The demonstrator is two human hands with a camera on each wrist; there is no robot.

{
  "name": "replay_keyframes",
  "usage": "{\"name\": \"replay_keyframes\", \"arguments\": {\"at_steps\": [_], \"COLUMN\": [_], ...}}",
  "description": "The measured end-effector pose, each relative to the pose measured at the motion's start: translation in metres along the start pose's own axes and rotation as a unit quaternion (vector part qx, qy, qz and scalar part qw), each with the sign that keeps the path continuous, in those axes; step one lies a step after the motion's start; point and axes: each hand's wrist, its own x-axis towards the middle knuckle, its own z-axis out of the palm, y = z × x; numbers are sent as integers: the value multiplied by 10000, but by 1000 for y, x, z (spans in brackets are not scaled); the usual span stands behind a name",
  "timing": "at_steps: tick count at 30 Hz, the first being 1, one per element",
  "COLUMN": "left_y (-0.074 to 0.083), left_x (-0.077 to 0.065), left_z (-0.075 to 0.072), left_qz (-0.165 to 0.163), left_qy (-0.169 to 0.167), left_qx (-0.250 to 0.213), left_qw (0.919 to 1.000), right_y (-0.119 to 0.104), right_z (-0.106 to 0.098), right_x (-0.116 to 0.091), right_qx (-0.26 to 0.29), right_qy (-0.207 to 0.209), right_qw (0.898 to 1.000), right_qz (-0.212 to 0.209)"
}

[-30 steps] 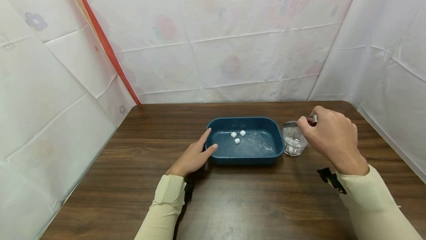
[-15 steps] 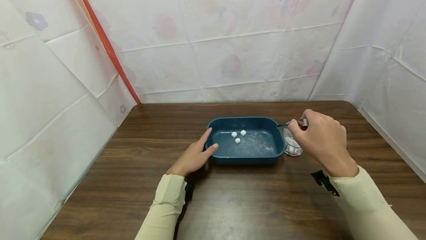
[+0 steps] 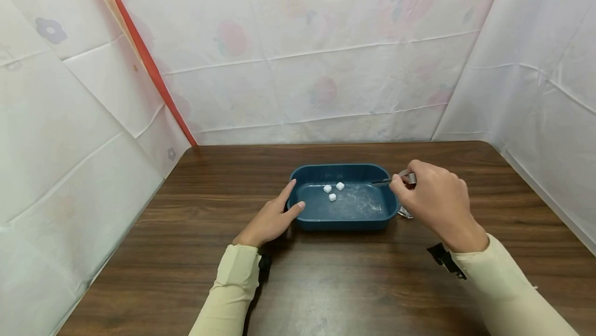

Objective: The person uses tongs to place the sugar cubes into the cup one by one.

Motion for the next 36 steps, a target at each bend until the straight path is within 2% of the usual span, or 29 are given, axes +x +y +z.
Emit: {"name": "replay_keyframes", "arguments": {"at_steps": [12,25,36], "left_y": [0,0,-1], "left_x": [1,0,0], "left_z": [1,2,1], "left_qz": [16,27,13], "left_qy": [38,58,47], "left_qx": [10,-18,4], "left_qw": [10000,10000,10000], "right_y": [-8,-5,-4], "right_z": [28,47,62], "right_x": [-7,-6,-5], "right_qx": [71,311,296], "right_qy": [-253,-500,-419], "right_qw": [9982,9976,9977], "right_qz": [-534,-373,-440]}}
